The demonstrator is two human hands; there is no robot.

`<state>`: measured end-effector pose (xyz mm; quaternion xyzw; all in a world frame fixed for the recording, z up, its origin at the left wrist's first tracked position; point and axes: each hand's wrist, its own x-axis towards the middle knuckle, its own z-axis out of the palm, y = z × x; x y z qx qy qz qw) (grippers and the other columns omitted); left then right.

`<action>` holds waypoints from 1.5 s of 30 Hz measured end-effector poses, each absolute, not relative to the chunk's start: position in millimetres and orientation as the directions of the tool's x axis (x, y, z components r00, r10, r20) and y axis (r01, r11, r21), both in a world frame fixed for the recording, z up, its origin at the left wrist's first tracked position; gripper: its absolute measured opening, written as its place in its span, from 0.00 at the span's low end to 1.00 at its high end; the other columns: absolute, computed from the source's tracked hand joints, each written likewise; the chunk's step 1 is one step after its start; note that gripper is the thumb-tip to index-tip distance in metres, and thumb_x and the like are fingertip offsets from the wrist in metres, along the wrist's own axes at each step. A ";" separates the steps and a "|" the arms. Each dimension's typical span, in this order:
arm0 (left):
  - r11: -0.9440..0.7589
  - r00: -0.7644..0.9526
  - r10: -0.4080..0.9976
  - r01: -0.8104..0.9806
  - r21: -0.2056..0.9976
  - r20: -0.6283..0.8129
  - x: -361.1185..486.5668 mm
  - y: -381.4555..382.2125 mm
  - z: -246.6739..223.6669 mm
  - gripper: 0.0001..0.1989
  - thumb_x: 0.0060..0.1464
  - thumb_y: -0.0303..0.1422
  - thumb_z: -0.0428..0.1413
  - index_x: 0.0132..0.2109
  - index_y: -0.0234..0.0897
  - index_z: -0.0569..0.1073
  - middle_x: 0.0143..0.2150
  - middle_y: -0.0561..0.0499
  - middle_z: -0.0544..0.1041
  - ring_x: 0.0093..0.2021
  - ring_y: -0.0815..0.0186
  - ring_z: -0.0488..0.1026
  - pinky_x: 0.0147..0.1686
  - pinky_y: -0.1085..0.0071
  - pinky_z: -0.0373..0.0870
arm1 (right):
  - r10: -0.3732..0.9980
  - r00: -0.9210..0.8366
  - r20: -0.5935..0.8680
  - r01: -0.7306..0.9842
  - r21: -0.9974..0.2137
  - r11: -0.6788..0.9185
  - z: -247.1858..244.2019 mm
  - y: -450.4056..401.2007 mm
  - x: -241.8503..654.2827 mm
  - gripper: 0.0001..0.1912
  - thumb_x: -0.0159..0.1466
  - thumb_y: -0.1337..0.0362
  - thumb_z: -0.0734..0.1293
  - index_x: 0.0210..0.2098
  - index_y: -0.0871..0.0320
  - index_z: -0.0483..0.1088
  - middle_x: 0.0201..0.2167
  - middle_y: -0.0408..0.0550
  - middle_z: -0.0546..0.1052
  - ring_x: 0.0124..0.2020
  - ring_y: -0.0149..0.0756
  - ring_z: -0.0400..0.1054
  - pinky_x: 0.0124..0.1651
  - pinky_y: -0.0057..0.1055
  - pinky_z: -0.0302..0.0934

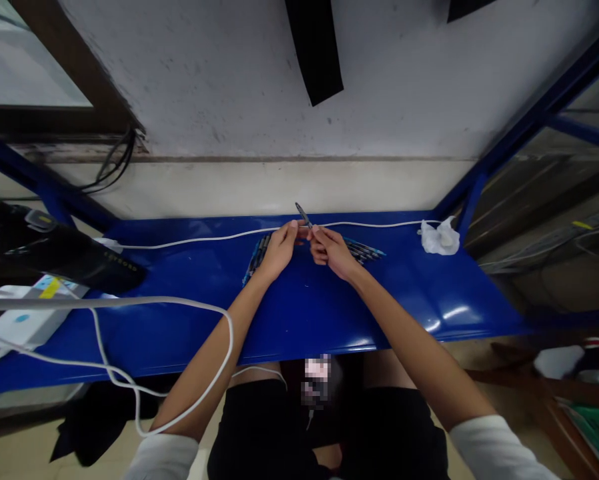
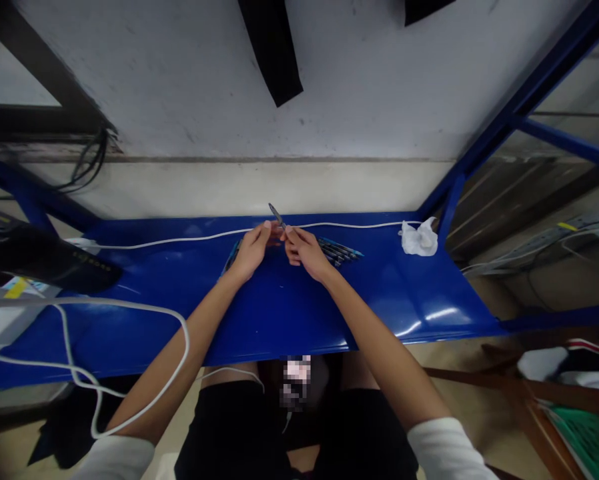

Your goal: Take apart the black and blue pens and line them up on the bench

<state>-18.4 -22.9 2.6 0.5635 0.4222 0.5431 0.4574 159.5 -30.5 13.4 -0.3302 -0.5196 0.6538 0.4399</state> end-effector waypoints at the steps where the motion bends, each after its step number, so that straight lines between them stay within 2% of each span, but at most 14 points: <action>1: -0.169 0.043 0.983 -0.180 0.969 0.179 -13.9 -23.9 2.3 0.27 0.74 0.56 0.54 0.58 0.39 0.82 0.53 0.39 0.88 0.50 0.52 0.85 0.54 0.56 0.78 | 0.896 -0.443 -0.010 -0.296 -0.942 -0.156 11.5 -28.9 156.0 0.26 0.70 0.36 0.74 0.39 0.53 0.70 0.25 0.32 0.55 0.21 0.26 0.44 0.24 0.27 0.42; 3: -0.113 0.056 0.988 -0.357 0.927 0.142 -6.7 -27.4 2.5 0.22 0.73 0.51 0.59 0.59 0.39 0.82 0.57 0.39 0.88 0.52 0.54 0.85 0.60 0.55 0.77 | 0.870 -0.493 -0.029 -0.369 -0.898 -0.240 7.5 -29.4 155.4 0.24 0.69 0.40 0.76 0.39 0.55 0.72 0.25 0.32 0.55 0.21 0.24 0.43 0.24 0.26 0.41; 8: -0.042 0.098 0.990 -0.502 0.864 0.105 -0.2 -36.2 7.5 0.16 0.72 0.43 0.63 0.58 0.39 0.82 0.60 0.39 0.87 0.58 0.53 0.84 0.66 0.53 0.75 | 0.849 -0.519 -0.097 -0.373 -0.868 -0.327 3.9 -34.2 171.6 0.19 0.73 0.48 0.74 0.41 0.59 0.77 0.23 0.30 0.51 0.21 0.24 0.38 0.23 0.27 0.39; 13: -0.035 0.057 0.995 -0.573 0.819 0.082 -3.6 -32.6 6.8 0.15 0.71 0.38 0.64 0.59 0.39 0.82 0.62 0.40 0.86 0.58 0.54 0.84 0.61 0.57 0.77 | 0.799 -0.576 -0.173 -0.330 -0.845 -0.421 4.1 -28.0 172.6 0.18 0.73 0.49 0.73 0.41 0.59 0.77 0.23 0.29 0.49 0.20 0.24 0.36 0.21 0.26 0.39; 16: -0.055 0.014 0.997 -0.569 0.821 0.076 -8.5 -27.9 3.3 0.13 0.69 0.38 0.66 0.58 0.41 0.82 0.61 0.42 0.86 0.58 0.56 0.84 0.58 0.59 0.79 | 0.800 -0.577 -0.164 -0.325 -0.853 -0.409 3.5 -26.4 167.4 0.20 0.73 0.47 0.74 0.40 0.58 0.76 0.22 0.28 0.48 0.20 0.24 0.36 0.21 0.25 0.39; 21: -0.067 -0.061 0.997 -0.496 0.866 0.042 -15.2 -24.6 2.0 0.13 0.63 0.41 0.71 0.50 0.41 0.85 0.52 0.44 0.88 0.51 0.59 0.85 0.51 0.64 0.80 | 0.855 -0.517 -0.040 -0.309 -0.923 -0.231 -0.8 -31.3 160.6 0.25 0.70 0.40 0.76 0.38 0.56 0.75 0.22 0.29 0.52 0.19 0.23 0.38 0.21 0.26 0.39; 24: -0.106 -0.142 0.989 -0.422 0.900 0.050 -16.4 -23.5 3.1 0.12 0.59 0.41 0.75 0.40 0.40 0.83 0.45 0.46 0.87 0.44 0.63 0.84 0.45 0.67 0.79 | 0.903 -0.426 0.065 -0.181 -0.983 -0.015 -4.3 -33.1 158.6 0.27 0.70 0.35 0.73 0.39 0.54 0.75 0.22 0.31 0.57 0.19 0.25 0.44 0.22 0.28 0.44; 26: -0.157 -0.206 0.975 -0.395 0.905 0.079 -16.3 -22.6 3.6 0.17 0.56 0.42 0.77 0.32 0.39 0.78 0.36 0.49 0.84 0.36 0.67 0.79 0.39 0.69 0.76 | 0.911 -0.378 0.163 -0.052 -0.987 0.155 -4.9 -32.9 158.5 0.26 0.73 0.36 0.70 0.40 0.54 0.76 0.24 0.34 0.61 0.21 0.27 0.52 0.25 0.30 0.50; 28: -0.186 -0.224 0.970 -0.411 0.893 0.099 -15.8 -22.6 4.2 0.19 0.54 0.43 0.78 0.32 0.40 0.78 0.32 0.53 0.80 0.32 0.70 0.75 0.37 0.71 0.74 | 0.902 -0.346 0.257 0.041 -0.957 0.288 -4.2 -32.0 159.4 0.24 0.74 0.38 0.69 0.42 0.53 0.76 0.25 0.37 0.66 0.24 0.30 0.58 0.29 0.31 0.55; 29: -0.181 -0.198 0.975 -0.435 0.882 0.103 -15.5 -23.0 4.8 0.17 0.54 0.44 0.78 0.36 0.41 0.80 0.34 0.53 0.80 0.33 0.69 0.76 0.38 0.71 0.75 | 0.897 -0.332 0.293 0.067 -0.941 0.332 -3.7 -31.4 160.1 0.22 0.74 0.39 0.70 0.43 0.52 0.76 0.26 0.37 0.67 0.25 0.31 0.59 0.31 0.31 0.55; 32: -0.126 -0.035 0.992 -0.499 0.857 0.125 -14.5 -25.7 6.4 0.19 0.56 0.42 0.76 0.51 0.43 0.84 0.51 0.48 0.86 0.48 0.64 0.83 0.50 0.67 0.79 | 0.889 -0.274 0.366 0.101 -0.909 0.405 -2.9 -30.2 162.5 0.20 0.74 0.41 0.71 0.45 0.52 0.74 0.27 0.36 0.66 0.28 0.32 0.58 0.35 0.32 0.55; 34: -0.111 0.028 0.989 -0.486 0.867 0.143 -13.8 -27.2 6.3 0.21 0.57 0.40 0.75 0.55 0.42 0.84 0.56 0.45 0.87 0.54 0.60 0.83 0.55 0.63 0.79 | 0.888 -0.250 0.387 0.133 -0.894 0.427 -3.2 -30.3 163.6 0.21 0.74 0.41 0.71 0.45 0.52 0.73 0.27 0.36 0.65 0.28 0.33 0.57 0.35 0.32 0.54; 40: -0.104 -0.082 0.994 -0.403 0.909 0.078 -12.1 -24.5 -1.0 0.13 0.58 0.41 0.75 0.41 0.39 0.82 0.44 0.46 0.87 0.41 0.64 0.83 0.46 0.66 0.77 | 0.868 -0.277 0.413 0.284 -0.827 0.485 -6.1 -29.9 166.0 0.25 0.82 0.41 0.58 0.44 0.53 0.75 0.34 0.44 0.76 0.33 0.37 0.66 0.42 0.35 0.60; 45: -0.138 -0.131 0.987 -0.363 0.921 0.096 -8.1 -23.2 -5.0 0.16 0.58 0.40 0.75 0.35 0.39 0.77 0.37 0.50 0.82 0.37 0.66 0.78 0.42 0.67 0.73 | 0.832 -0.307 0.462 0.332 -0.767 0.549 -11.4 -26.6 170.7 0.12 0.80 0.50 0.64 0.49 0.51 0.70 0.40 0.47 0.82 0.38 0.40 0.75 0.47 0.36 0.64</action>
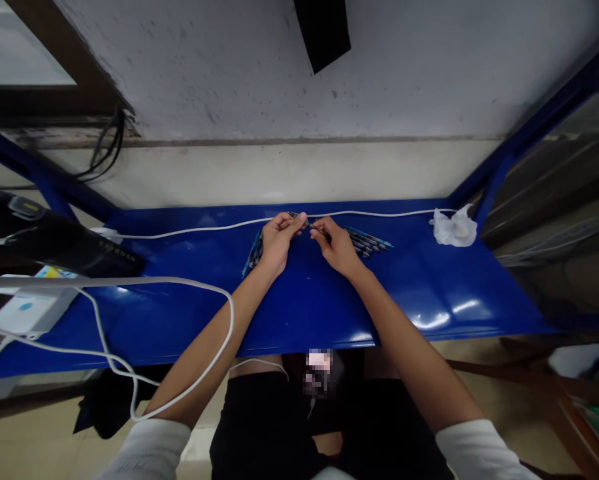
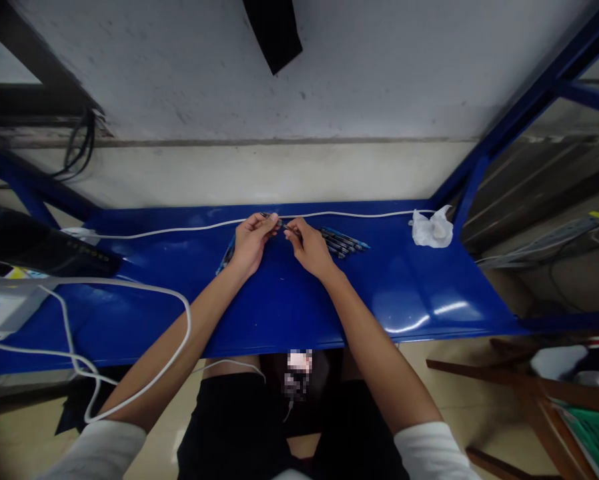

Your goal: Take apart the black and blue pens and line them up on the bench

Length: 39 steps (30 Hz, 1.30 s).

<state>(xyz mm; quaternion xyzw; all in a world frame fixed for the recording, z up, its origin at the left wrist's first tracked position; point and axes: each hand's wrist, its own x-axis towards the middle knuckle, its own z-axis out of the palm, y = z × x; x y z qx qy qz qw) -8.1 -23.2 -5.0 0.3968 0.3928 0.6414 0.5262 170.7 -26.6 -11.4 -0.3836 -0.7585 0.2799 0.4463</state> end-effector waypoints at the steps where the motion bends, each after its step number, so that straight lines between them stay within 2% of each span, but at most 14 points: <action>1: -0.146 -0.131 0.986 -0.351 0.925 0.106 -6.9 -23.5 -5.2 0.17 0.57 0.41 0.75 0.35 0.39 0.77 0.36 0.51 0.81 0.36 0.67 0.78 0.43 0.66 0.73 | 0.843 -0.302 0.445 0.350 -0.771 0.532 -11.8 -26.7 171.4 0.11 0.80 0.51 0.65 0.50 0.51 0.69 0.39 0.46 0.82 0.37 0.40 0.76 0.46 0.36 0.64; 4: -0.167 -0.139 0.982 -0.332 0.928 0.128 -3.6 -24.4 -5.7 0.19 0.56 0.43 0.76 0.34 0.39 0.76 0.34 0.53 0.79 0.35 0.68 0.75 0.44 0.66 0.72 | 0.868 -0.283 0.409 0.430 -0.754 0.496 -11.9 -27.6 172.0 0.12 0.79 0.50 0.65 0.52 0.51 0.68 0.35 0.44 0.80 0.32 0.40 0.73 0.42 0.36 0.62; 7: -0.183 -0.163 0.977 -0.324 0.928 0.135 -2.0 -24.9 -6.2 0.20 0.55 0.44 0.76 0.33 0.39 0.76 0.33 0.54 0.78 0.34 0.69 0.73 0.44 0.67 0.71 | 0.831 -0.317 0.457 0.466 -0.689 0.556 -12.6 -26.3 171.7 0.14 0.82 0.50 0.61 0.53 0.52 0.71 0.42 0.50 0.81 0.40 0.43 0.75 0.47 0.39 0.64; 10: -0.189 -0.181 0.974 -0.317 0.929 0.137 -1.6 -25.1 -7.2 0.21 0.54 0.44 0.77 0.32 0.40 0.74 0.33 0.53 0.78 0.34 0.68 0.72 0.42 0.67 0.70 | 0.804 -0.314 0.505 0.476 -0.649 0.594 -14.4 -23.7 172.5 0.14 0.82 0.53 0.60 0.49 0.53 0.72 0.47 0.54 0.81 0.46 0.46 0.75 0.52 0.40 0.65; 13: -0.199 -0.185 0.971 -0.277 0.940 0.151 -1.5 -25.0 -8.5 0.20 0.55 0.43 0.76 0.31 0.40 0.73 0.33 0.53 0.77 0.35 0.67 0.72 0.42 0.67 0.69 | 0.831 -0.297 0.471 0.464 -0.689 0.556 -14.2 -24.1 173.7 0.09 0.80 0.55 0.63 0.48 0.52 0.69 0.43 0.51 0.83 0.41 0.43 0.77 0.48 0.38 0.65; 16: -0.207 -0.194 0.968 -0.247 0.947 0.161 -1.8 -24.5 -9.3 0.21 0.55 0.43 0.75 0.31 0.41 0.72 0.32 0.53 0.76 0.34 0.67 0.71 0.41 0.67 0.68 | 0.855 -0.300 0.424 0.464 -0.718 0.519 -12.0 -27.1 173.5 0.09 0.81 0.53 0.63 0.50 0.51 0.69 0.39 0.47 0.84 0.36 0.41 0.76 0.44 0.36 0.64; 21: -0.198 -0.198 0.969 -0.266 0.943 0.147 -1.8 -24.8 -8.6 0.21 0.54 0.44 0.76 0.31 0.41 0.73 0.31 0.55 0.74 0.32 0.68 0.67 0.38 0.68 0.67 | 0.822 -0.312 0.477 0.495 -0.656 0.569 -11.8 -27.0 171.7 0.15 0.83 0.52 0.58 0.53 0.53 0.73 0.44 0.53 0.83 0.42 0.46 0.77 0.49 0.40 0.65; 27: -0.192 -0.198 0.970 -0.280 0.941 0.139 0.2 -26.5 -8.8 0.23 0.51 0.44 0.78 0.29 0.41 0.72 0.29 0.56 0.72 0.31 0.68 0.66 0.36 0.68 0.66 | 0.839 -0.278 0.468 0.506 -0.671 0.542 -15.0 -25.4 173.1 0.05 0.79 0.58 0.65 0.48 0.52 0.69 0.41 0.50 0.84 0.42 0.45 0.78 0.46 0.38 0.64; 30: -0.195 -0.203 0.969 -0.263 0.945 0.143 0.2 -26.3 -8.7 0.24 0.52 0.45 0.78 0.29 0.41 0.71 0.28 0.56 0.71 0.31 0.68 0.66 0.37 0.68 0.67 | 0.852 -0.278 0.444 0.525 -0.672 0.522 -14.2 -27.1 172.3 0.09 0.79 0.55 0.65 0.53 0.52 0.69 0.43 0.51 0.83 0.40 0.45 0.77 0.44 0.38 0.64; 33: -0.202 -0.215 0.966 -0.265 0.943 0.146 -0.6 -25.7 -8.0 0.23 0.53 0.44 0.77 0.30 0.41 0.71 0.28 0.57 0.70 0.31 0.68 0.66 0.38 0.68 0.67 | 0.825 -0.309 0.473 0.511 -0.650 0.563 -13.5 -27.1 171.1 0.13 0.82 0.53 0.61 0.56 0.52 0.71 0.47 0.54 0.83 0.45 0.47 0.78 0.49 0.40 0.66; 36: -0.213 -0.205 0.965 -0.266 0.940 0.161 -1.4 -25.4 -7.2 0.21 0.54 0.42 0.76 0.30 0.40 0.73 0.31 0.55 0.75 0.33 0.68 0.69 0.43 0.67 0.69 | 0.802 -0.322 0.503 0.525 -0.611 0.593 -14.6 -25.0 171.3 0.13 0.82 0.55 0.59 0.51 0.53 0.73 0.48 0.56 0.82 0.46 0.48 0.77 0.51 0.41 0.66; 39: -0.234 -0.192 0.963 -0.262 0.936 0.187 -2.6 -24.8 -7.0 0.17 0.54 0.41 0.76 0.32 0.40 0.78 0.36 0.53 0.81 0.37 0.67 0.74 0.48 0.66 0.71 | 0.815 -0.308 0.490 0.536 -0.618 0.574 -15.8 -24.1 172.6 0.08 0.80 0.57 0.62 0.49 0.52 0.71 0.45 0.54 0.83 0.44 0.47 0.78 0.48 0.39 0.66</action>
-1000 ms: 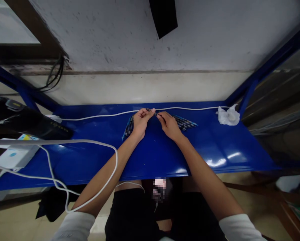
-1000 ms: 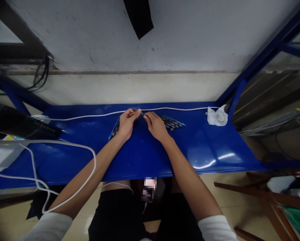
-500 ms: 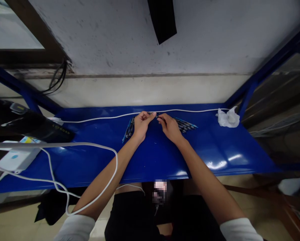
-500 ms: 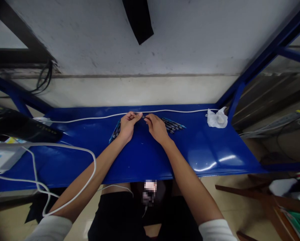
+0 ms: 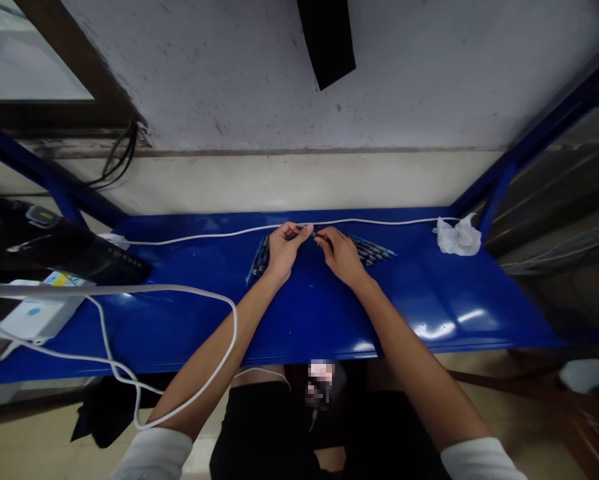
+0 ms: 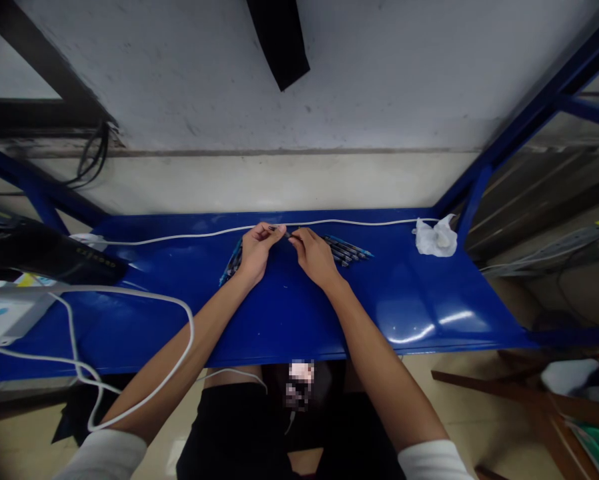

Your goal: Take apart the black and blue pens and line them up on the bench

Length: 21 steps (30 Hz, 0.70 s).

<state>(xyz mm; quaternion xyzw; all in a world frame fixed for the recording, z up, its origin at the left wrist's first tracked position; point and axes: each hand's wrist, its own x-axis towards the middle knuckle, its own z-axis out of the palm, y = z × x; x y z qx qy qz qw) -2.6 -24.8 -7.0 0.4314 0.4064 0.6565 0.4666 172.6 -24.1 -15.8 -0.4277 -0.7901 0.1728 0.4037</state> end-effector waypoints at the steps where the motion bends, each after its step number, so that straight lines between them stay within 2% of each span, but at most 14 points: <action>1: -0.236 -0.198 0.962 -0.260 0.936 0.188 -3.3 -24.4 -7.1 0.17 0.54 0.42 0.76 0.32 0.40 0.79 0.36 0.52 0.81 0.37 0.67 0.74 0.48 0.66 0.71 | 0.827 -0.301 0.475 0.538 -0.631 0.559 -15.8 -24.5 172.9 0.06 0.80 0.59 0.63 0.49 0.52 0.70 0.44 0.52 0.84 0.44 0.47 0.79 0.47 0.38 0.65; 4: -0.220 -0.228 0.961 -0.273 0.936 0.159 -7.5 -21.8 -7.5 0.20 0.52 0.45 0.78 0.32 0.39 0.79 0.33 0.53 0.80 0.33 0.68 0.71 0.41 0.68 0.68 | 0.866 -0.274 0.418 0.558 -0.665 0.497 -13.5 -27.3 173.6 0.04 0.79 0.59 0.64 0.50 0.52 0.68 0.41 0.49 0.86 0.38 0.44 0.80 0.42 0.36 0.64; 7: -0.238 -0.279 0.948 -0.306 0.922 0.152 -13.4 -17.3 -8.4 0.23 0.52 0.47 0.78 0.29 0.39 0.75 0.29 0.55 0.76 0.30 0.70 0.68 0.38 0.69 0.65 | 0.869 -0.262 0.419 0.587 -0.646 0.488 -9.7 -29.8 173.6 0.10 0.80 0.53 0.65 0.53 0.52 0.70 0.41 0.49 0.85 0.36 0.43 0.79 0.41 0.36 0.64; 12: -0.265 -0.340 0.931 -0.367 0.892 0.137 -23.0 -9.8 -7.9 0.24 0.54 0.46 0.78 0.27 0.39 0.73 0.28 0.55 0.74 0.31 0.69 0.70 0.40 0.69 0.67 | 0.820 -0.321 0.474 0.554 -0.608 0.569 -7.1 -29.2 174.6 0.16 0.83 0.52 0.58 0.51 0.52 0.74 0.41 0.50 0.84 0.40 0.44 0.79 0.45 0.37 0.65; 21: -0.320 -0.398 0.906 -0.415 0.852 0.146 -38.1 -5.8 -0.4 0.19 0.59 0.43 0.75 0.31 0.39 0.78 0.32 0.53 0.77 0.34 0.70 0.73 0.42 0.70 0.71 | 0.839 -0.251 0.482 0.559 -0.635 0.532 -9.7 -29.2 175.3 0.18 0.82 0.48 0.60 0.53 0.52 0.75 0.41 0.51 0.85 0.36 0.44 0.78 0.43 0.38 0.65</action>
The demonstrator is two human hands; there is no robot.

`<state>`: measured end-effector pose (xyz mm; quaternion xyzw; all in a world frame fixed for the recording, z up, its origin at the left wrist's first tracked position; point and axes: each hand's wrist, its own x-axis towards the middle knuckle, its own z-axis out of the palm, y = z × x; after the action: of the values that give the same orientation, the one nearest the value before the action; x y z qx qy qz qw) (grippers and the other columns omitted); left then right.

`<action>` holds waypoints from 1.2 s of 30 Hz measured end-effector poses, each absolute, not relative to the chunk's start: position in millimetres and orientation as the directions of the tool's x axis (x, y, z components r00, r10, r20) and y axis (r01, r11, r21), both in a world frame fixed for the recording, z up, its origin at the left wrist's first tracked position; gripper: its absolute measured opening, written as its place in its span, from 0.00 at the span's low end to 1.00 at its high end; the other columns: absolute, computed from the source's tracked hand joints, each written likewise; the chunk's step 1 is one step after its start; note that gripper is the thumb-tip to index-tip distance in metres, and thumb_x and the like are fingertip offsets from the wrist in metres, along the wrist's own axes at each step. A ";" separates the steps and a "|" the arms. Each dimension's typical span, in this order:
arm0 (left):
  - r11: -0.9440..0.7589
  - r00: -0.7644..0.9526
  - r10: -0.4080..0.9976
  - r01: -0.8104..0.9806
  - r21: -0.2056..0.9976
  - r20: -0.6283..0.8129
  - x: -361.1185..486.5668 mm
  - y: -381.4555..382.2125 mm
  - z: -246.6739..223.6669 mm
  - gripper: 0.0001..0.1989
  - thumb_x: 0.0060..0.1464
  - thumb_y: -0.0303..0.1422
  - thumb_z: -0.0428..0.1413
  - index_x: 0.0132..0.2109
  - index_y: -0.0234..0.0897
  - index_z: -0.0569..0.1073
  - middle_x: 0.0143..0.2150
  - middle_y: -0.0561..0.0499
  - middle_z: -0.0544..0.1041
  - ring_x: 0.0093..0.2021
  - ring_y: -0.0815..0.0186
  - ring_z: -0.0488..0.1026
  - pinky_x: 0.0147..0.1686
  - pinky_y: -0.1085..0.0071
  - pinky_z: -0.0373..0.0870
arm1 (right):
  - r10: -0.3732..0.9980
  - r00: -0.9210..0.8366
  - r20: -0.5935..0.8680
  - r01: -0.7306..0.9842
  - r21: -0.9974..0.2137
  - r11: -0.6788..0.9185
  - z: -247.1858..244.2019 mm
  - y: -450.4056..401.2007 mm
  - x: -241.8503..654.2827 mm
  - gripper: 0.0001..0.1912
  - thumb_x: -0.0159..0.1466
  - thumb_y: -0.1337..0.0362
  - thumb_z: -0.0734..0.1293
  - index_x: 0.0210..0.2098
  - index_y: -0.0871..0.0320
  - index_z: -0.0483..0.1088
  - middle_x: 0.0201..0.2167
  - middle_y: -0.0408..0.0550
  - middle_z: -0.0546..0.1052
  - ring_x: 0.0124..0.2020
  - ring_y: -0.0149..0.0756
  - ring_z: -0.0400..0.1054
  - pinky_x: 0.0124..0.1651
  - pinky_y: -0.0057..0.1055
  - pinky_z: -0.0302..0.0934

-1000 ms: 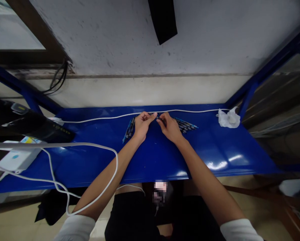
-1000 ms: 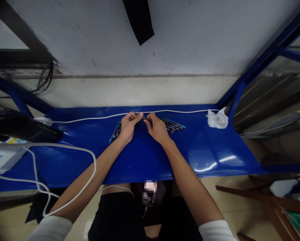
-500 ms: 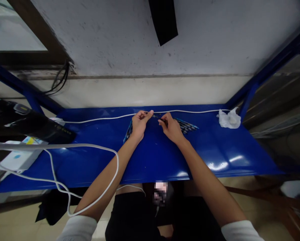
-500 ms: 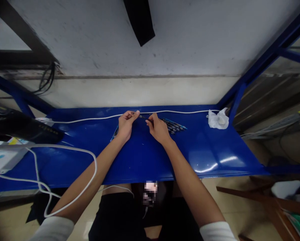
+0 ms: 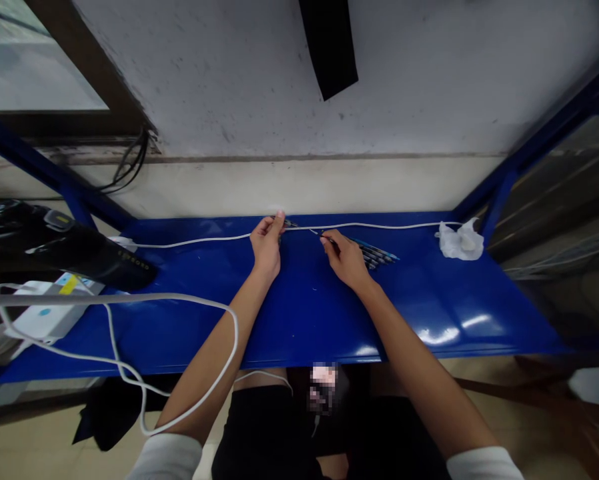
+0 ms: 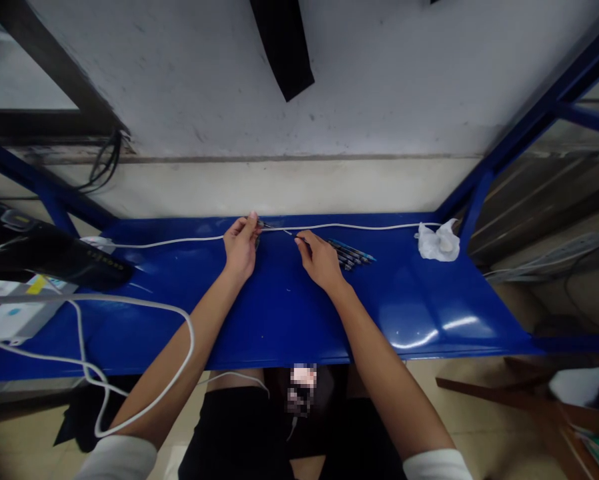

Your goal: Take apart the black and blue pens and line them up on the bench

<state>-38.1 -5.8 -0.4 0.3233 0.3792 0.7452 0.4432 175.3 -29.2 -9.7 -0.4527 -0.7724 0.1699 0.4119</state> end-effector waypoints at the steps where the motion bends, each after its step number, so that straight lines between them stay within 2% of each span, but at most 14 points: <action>1: -0.323 -0.395 0.906 -0.412 0.852 0.152 -37.7 -6.0 -0.5 0.18 0.59 0.43 0.75 0.31 0.39 0.78 0.32 0.53 0.77 0.34 0.70 0.73 0.42 0.70 0.71 | 0.838 -0.249 0.486 0.564 -0.630 0.533 -10.0 -29.2 175.1 0.18 0.82 0.49 0.60 0.53 0.52 0.76 0.41 0.51 0.85 0.36 0.45 0.78 0.43 0.38 0.65; 10: -0.334 -0.379 0.908 -0.398 0.855 0.178 -32.8 -7.4 -2.3 0.16 0.61 0.41 0.74 0.31 0.40 0.79 0.32 0.53 0.76 0.34 0.69 0.72 0.42 0.70 0.72 | 0.821 -0.257 0.510 0.561 -0.613 0.556 -9.7 -29.6 173.3 0.19 0.82 0.49 0.60 0.53 0.53 0.78 0.42 0.52 0.86 0.38 0.45 0.80 0.45 0.39 0.67; 17: -0.332 -0.357 0.913 -0.376 0.865 0.196 -30.8 -7.7 -3.7 0.18 0.59 0.44 0.75 0.30 0.40 0.78 0.33 0.53 0.77 0.35 0.69 0.72 0.42 0.71 0.71 | 0.824 -0.269 0.499 0.560 -0.615 0.556 -8.0 -30.5 173.2 0.20 0.82 0.48 0.60 0.53 0.53 0.78 0.41 0.51 0.86 0.36 0.44 0.79 0.44 0.38 0.67; 31: -0.339 -0.366 0.909 -0.373 0.864 0.199 -30.8 -8.3 -2.4 0.17 0.61 0.43 0.74 0.31 0.40 0.79 0.33 0.54 0.75 0.34 0.69 0.71 0.42 0.70 0.70 | 0.830 -0.268 0.490 0.557 -0.624 0.548 -8.1 -30.6 173.5 0.20 0.82 0.48 0.60 0.53 0.53 0.78 0.42 0.51 0.86 0.37 0.45 0.80 0.46 0.38 0.68; 36: -0.335 -0.364 0.908 -0.343 0.877 0.205 -29.4 -8.2 -3.5 0.18 0.61 0.43 0.74 0.31 0.40 0.78 0.34 0.53 0.77 0.35 0.69 0.72 0.42 0.69 0.71 | 0.828 -0.263 0.495 0.555 -0.625 0.550 -8.7 -30.6 173.1 0.21 0.82 0.46 0.60 0.53 0.52 0.78 0.41 0.51 0.85 0.38 0.46 0.80 0.46 0.39 0.69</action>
<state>-29.4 -8.2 -3.5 0.3664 0.3856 0.7304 0.4284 173.1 -30.6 -8.7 -0.4446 -0.7773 0.1653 0.4133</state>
